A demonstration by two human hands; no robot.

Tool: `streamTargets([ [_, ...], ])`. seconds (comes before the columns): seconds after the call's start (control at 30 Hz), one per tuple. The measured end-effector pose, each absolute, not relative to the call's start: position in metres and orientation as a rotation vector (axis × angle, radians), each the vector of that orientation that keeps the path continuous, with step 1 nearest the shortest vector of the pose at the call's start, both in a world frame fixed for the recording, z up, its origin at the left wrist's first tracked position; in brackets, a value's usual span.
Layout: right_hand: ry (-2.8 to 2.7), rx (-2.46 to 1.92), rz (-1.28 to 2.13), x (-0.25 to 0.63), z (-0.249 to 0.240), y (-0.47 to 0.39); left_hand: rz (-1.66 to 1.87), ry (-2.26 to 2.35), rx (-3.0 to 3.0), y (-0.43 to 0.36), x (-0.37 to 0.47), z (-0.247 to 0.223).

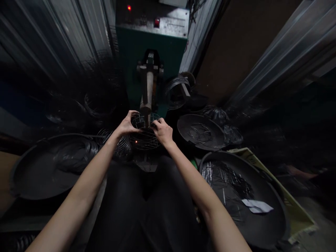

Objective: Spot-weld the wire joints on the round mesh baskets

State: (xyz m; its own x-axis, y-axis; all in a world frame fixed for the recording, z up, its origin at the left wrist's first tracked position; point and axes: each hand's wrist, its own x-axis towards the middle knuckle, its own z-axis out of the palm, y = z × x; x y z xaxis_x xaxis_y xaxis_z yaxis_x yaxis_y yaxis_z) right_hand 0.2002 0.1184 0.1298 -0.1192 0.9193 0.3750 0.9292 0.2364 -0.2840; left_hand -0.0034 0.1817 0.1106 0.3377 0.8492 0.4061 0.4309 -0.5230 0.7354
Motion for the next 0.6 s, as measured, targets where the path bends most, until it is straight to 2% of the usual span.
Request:
streamTargets([
  [0.17,-1.853,-1.546,0.069,0.221,0.136,0.088,1.092,1.21,2.125,0.168,-0.018,0.102],
  [0.33,-1.762,-1.625,0.426,0.266,0.128,-0.001,1.013,1.186,1.897,0.145,-0.049,0.048],
  [0.47,-1.748,-1.759,0.741,0.286,0.084,-0.055,1.141,1.186,1.766,0.145,-0.052,0.013],
  [0.6,-1.834,-1.68,0.954,0.303,0.029,-0.081,1.244,1.163,1.657,0.146,-0.048,0.008],
])
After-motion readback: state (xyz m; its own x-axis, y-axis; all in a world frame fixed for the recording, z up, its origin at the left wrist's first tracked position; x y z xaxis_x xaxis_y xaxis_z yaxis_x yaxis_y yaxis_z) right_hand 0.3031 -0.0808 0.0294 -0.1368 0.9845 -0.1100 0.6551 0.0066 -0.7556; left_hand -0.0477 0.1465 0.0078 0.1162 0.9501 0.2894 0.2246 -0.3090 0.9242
